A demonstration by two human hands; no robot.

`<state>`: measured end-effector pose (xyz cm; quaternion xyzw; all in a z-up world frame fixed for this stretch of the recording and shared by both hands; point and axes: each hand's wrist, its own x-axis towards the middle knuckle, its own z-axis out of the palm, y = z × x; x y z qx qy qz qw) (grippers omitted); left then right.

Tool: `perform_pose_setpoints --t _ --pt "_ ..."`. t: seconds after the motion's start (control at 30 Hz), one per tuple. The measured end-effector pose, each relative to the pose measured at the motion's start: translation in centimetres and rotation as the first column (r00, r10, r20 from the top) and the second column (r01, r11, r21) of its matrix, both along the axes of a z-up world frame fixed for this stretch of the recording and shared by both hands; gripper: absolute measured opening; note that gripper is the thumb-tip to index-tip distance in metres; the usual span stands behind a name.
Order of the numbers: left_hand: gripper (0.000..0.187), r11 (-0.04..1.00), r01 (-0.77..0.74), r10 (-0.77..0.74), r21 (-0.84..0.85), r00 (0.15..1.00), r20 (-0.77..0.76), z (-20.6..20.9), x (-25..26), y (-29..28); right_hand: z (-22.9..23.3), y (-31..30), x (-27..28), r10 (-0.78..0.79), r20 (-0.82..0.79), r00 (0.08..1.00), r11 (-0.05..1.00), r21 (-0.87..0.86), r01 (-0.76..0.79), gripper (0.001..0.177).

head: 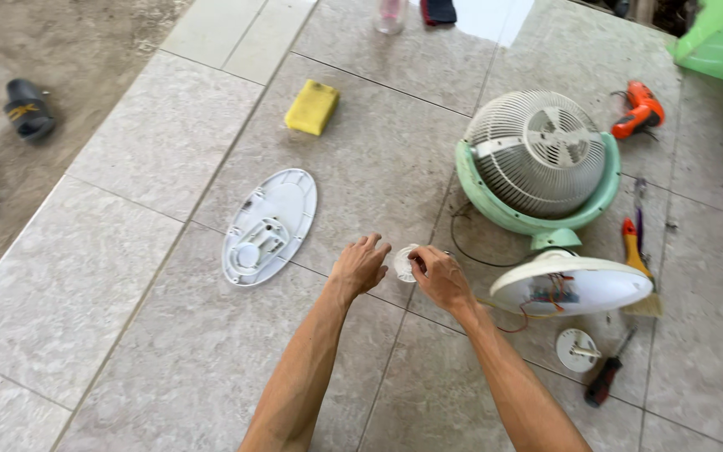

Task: The person is repairing a disassembled electric fan on a tiled floor. They use a screwdriver to manipulate the internal wiring and components of the fan's motor housing and base.

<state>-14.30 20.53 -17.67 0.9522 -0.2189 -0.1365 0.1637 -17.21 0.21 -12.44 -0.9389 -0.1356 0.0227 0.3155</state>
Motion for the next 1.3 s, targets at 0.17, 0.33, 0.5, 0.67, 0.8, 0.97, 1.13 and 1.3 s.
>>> perform_pose_setpoints --t 0.17,0.33,0.5,0.67,0.8,0.97,1.13,1.3 --pt "0.064 0.99 -0.12 0.102 0.074 0.973 0.207 0.7 -0.1 7.6 -0.2 5.1 2.0 0.05 0.035 0.998 0.999 -0.024 -0.049 0.017" --pt "0.091 0.899 -0.397 0.379 0.186 0.917 0.129 2.8 -1.3 14.6 -0.6 10.7 3.0 0.125 -0.001 0.992 0.991 -0.056 -0.125 0.022" --pt "0.106 0.807 -0.532 0.55 0.257 0.835 0.002 3.5 -2.6 19.4 -1.3 15.1 3.5 0.195 -0.023 0.981 0.98 -0.041 -0.195 0.026" --pt "0.099 0.821 -0.551 0.559 0.148 0.829 -0.009 1.7 -2.6 21.3 -2.3 17.4 3.5 0.234 -0.038 0.972 0.971 -0.035 -0.235 0.028" --pt "0.101 0.82 -0.547 0.555 0.169 0.832 0.0 0.4 -1.8 21.1 -2.7 17.8 3.5 0.253 -0.081 0.964 0.966 -0.036 -0.257 0.03" --pt "0.093 0.844 -0.534 0.531 0.06 0.846 0.056 -0.6 -1.2 20.9 -3.0 16.8 3.3 0.217 -0.101 0.971 0.974 -0.036 -0.222 0.029" --pt "0.088 0.869 -0.494 0.495 -0.039 0.863 0.105 -0.8 -0.4 19.7 -2.8 14.9 3.2 0.199 -0.073 0.977 0.977 -0.059 -0.203 0.029" --pt "0.083 0.891 -0.408 0.436 -0.197 0.891 0.124 0.2 -0.4 17.5 -1.4 11.8 2.3 0.141 -0.087 0.986 0.987 -0.065 -0.147 0.028"
